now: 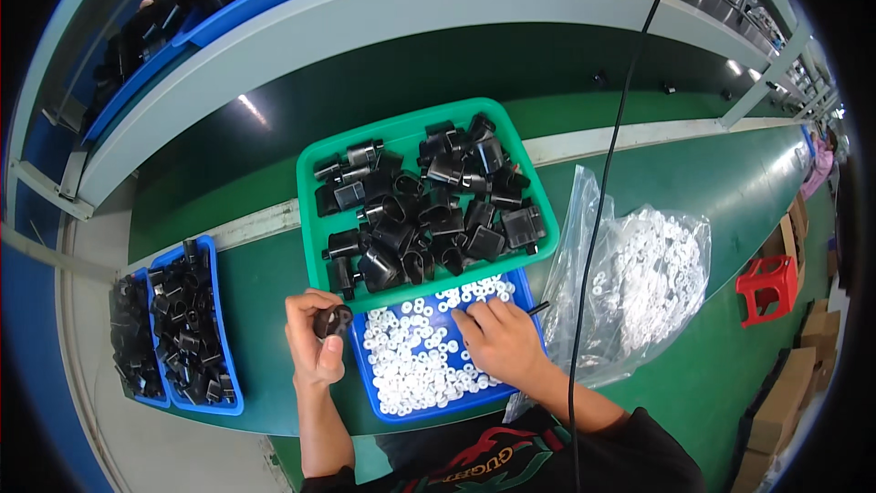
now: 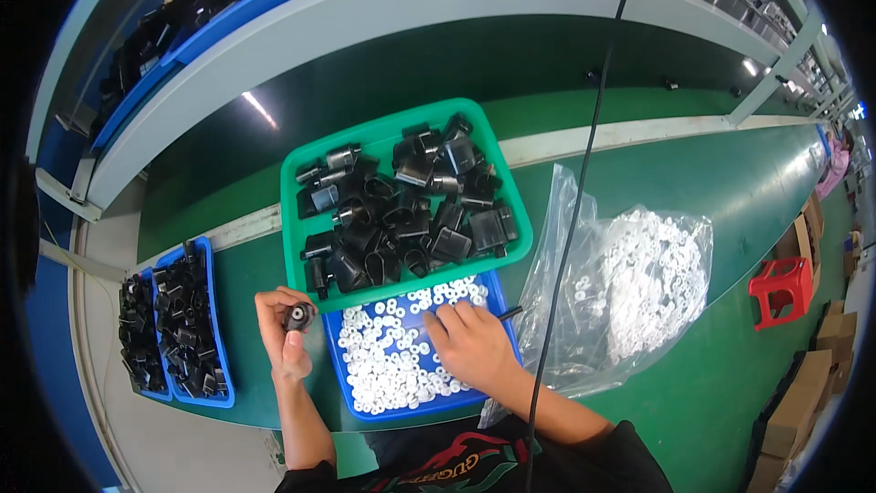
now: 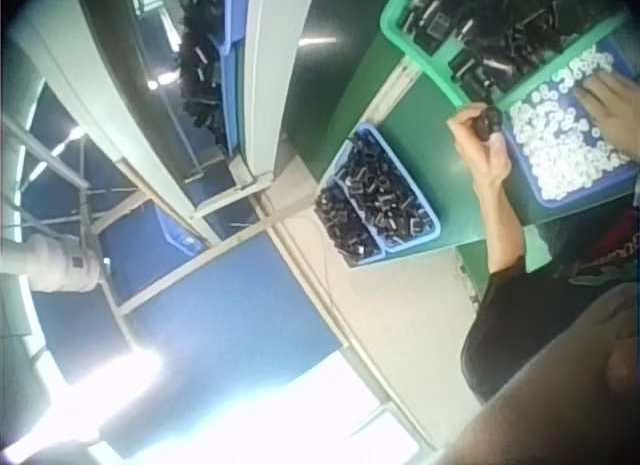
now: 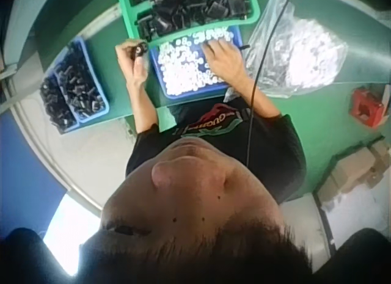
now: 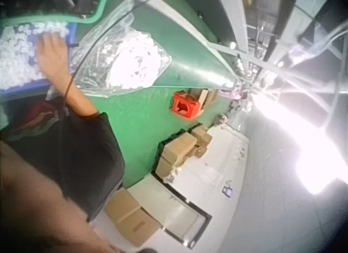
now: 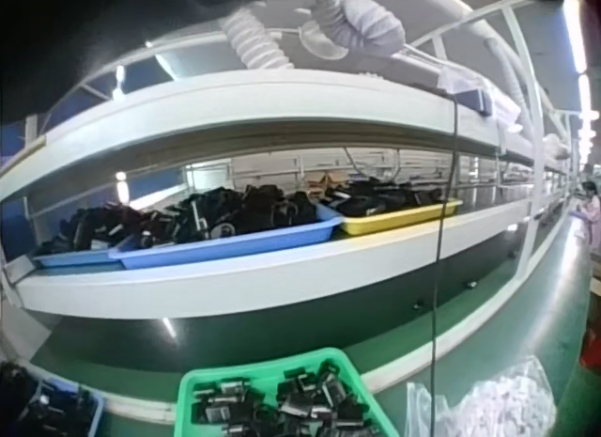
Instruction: The person repeatedly picks up black plastic components from a green bin and white washers from a blue bin. They insert the washers into the components using a thin metal rod tool and place the assembled units into a blue bin on the left.
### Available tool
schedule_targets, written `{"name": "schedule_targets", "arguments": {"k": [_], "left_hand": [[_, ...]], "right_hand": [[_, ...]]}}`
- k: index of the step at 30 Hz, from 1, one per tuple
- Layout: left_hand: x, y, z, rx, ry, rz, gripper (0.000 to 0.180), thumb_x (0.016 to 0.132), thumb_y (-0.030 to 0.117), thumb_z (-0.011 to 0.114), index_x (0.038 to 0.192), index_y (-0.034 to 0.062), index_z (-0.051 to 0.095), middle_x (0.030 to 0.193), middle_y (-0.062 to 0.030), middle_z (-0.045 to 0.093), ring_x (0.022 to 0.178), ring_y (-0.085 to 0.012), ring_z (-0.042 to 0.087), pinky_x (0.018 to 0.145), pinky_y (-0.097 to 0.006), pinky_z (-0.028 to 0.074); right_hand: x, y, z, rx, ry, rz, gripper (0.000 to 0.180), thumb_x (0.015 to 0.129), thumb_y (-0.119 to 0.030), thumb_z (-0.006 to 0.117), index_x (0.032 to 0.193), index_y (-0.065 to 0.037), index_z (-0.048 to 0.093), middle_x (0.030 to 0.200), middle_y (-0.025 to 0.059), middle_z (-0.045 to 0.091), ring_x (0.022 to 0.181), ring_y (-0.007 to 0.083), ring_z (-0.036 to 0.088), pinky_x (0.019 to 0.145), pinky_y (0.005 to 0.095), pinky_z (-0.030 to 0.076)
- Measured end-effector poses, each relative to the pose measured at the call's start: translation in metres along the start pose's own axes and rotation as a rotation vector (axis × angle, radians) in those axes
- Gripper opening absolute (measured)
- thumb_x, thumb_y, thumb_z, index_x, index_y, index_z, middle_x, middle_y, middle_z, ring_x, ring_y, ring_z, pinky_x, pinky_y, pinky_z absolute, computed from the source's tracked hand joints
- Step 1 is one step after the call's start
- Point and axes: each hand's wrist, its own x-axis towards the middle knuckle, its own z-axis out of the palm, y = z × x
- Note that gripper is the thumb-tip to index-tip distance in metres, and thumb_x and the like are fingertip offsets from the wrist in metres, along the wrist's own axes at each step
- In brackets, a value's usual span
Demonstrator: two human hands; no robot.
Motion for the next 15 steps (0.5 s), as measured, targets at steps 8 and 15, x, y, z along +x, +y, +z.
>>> {"name": "schedule_targets", "arguments": {"k": [8,15], "left_hand": [[0.071,0.002,-0.031,0.245,0.188,-0.041,0.033,0.092,0.016,0.063,0.119,0.002,0.05,0.104,-0.0094,0.062,0.087,-0.0138,0.057,0.076,-0.027,0.045],[0.225,-0.059,-0.034,0.844,0.158,0.099,0.041,0.083,0.026,0.075,0.112,-0.0007,0.065,0.107,-0.0176,0.064,0.096,-0.0316,0.066,0.086,-0.04,0.051]], "right_hand": [[-0.001,-0.001,0.0,0.109,0.008,-0.025,0.028,0.073,-0.011,0.064,0.101,-0.006,0.069,0.086,0.0018,0.056,0.077,0.0171,0.058,0.064,0.0292,0.048],[-0.002,0.002,0.002,0.12,0.079,0.073,0.03,0.071,-0.01,0.065,0.1,-0.005,0.069,0.084,0.0029,0.057,0.074,0.0176,0.058,0.062,0.0297,0.05]]}}
